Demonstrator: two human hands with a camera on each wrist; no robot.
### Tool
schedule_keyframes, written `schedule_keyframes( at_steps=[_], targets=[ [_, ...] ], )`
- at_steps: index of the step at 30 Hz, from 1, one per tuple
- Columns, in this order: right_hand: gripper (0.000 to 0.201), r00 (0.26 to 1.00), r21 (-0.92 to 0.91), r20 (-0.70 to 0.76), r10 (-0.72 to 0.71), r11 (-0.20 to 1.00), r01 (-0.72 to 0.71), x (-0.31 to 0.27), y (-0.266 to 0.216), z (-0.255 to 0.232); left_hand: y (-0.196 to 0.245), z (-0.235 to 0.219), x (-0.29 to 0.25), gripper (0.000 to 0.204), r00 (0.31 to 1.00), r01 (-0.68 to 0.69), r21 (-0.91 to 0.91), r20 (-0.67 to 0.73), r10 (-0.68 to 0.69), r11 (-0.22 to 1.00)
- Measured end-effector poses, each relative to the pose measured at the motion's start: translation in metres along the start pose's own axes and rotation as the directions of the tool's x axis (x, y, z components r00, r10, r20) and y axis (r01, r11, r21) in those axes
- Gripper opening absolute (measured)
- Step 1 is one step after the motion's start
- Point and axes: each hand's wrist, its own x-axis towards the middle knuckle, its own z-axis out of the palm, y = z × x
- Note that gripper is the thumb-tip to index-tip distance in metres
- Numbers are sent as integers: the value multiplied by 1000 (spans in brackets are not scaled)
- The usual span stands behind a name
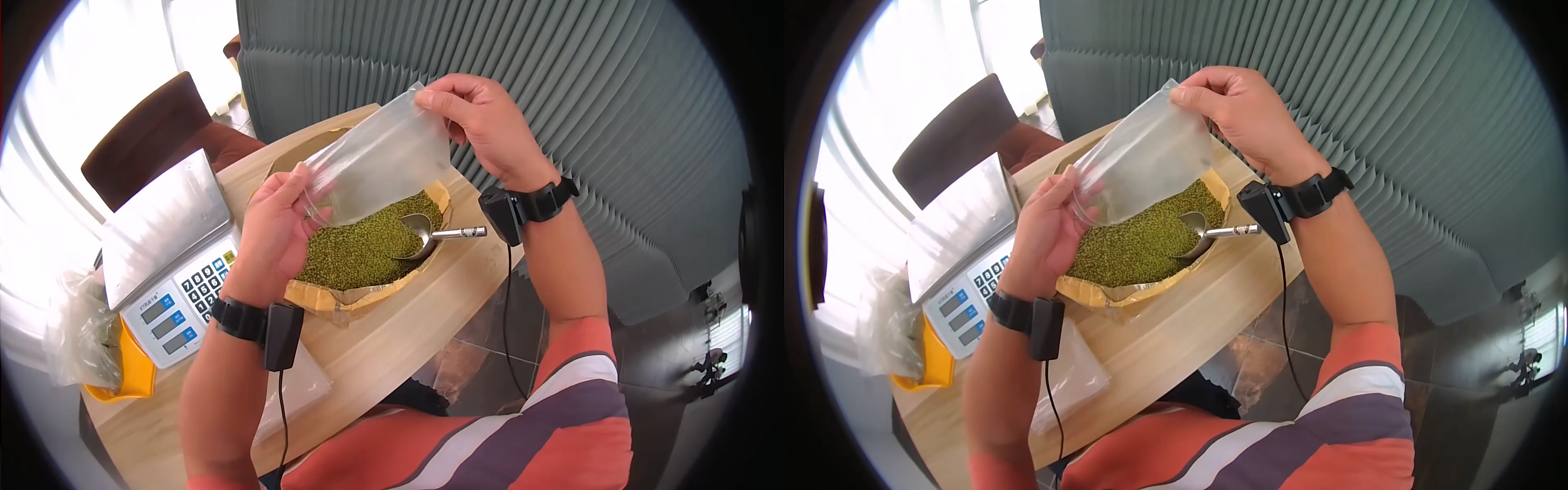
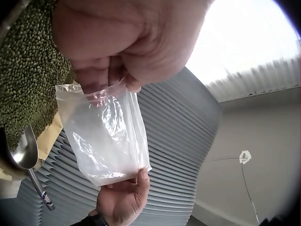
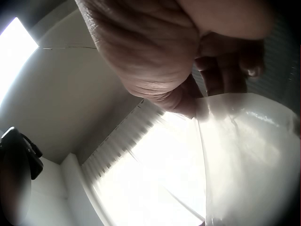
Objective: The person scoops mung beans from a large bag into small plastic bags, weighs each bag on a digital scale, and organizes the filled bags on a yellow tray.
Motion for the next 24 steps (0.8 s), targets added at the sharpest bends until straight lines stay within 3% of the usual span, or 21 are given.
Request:
schedule_keyframes(
  at_steps=[3,5,6,8,11,13,16,20,23,24],
  targets=[
    [23,999,98,-41,8,995,-4,-3,-4,8,2,3,-1,23,1000,-1,-56,31,2,998],
    [21,997,124,-76,19,992,-9,-4,-5,10,5,10,-6,28,991,-3,-170,130,25,985],
    [21,994,159,-94,48,987,-33,-2,-3,8,1,10,-7,28,990,1,-166,137,22,986],
    [21,990,197,-119,80,979,-56,-2,-2,8,-14,5,-4,30,954,-152,-3,262,148,988],
    [26,988,255,-109,112,963,-81,-3,-4,8,-26,3,3,36,959,-92,-124,254,122,988],
    [36,995,174,-13,100,980,-96,-2,0,4,-23,7,4,37,969,-51,-174,230,91,983],
    [45,995,88,-31,90,992,-87,-9,3,8,-17,10,3,38,979,-3,-241,199,52,971],
    [48,991,166,-18,130,978,-125,-25,6,5,-10,14,-1,38,987,3,-262,157,39,965],
    [43,996,141,12,93,985,-94,-35,12,-4,-11,6,3,38,982,-2,-274,179,53,962],
    [37,994,32,76,75,997,-77,-38,13,-8,-11,6,3,38,983,0,-274,178,51,962]
  ],
)
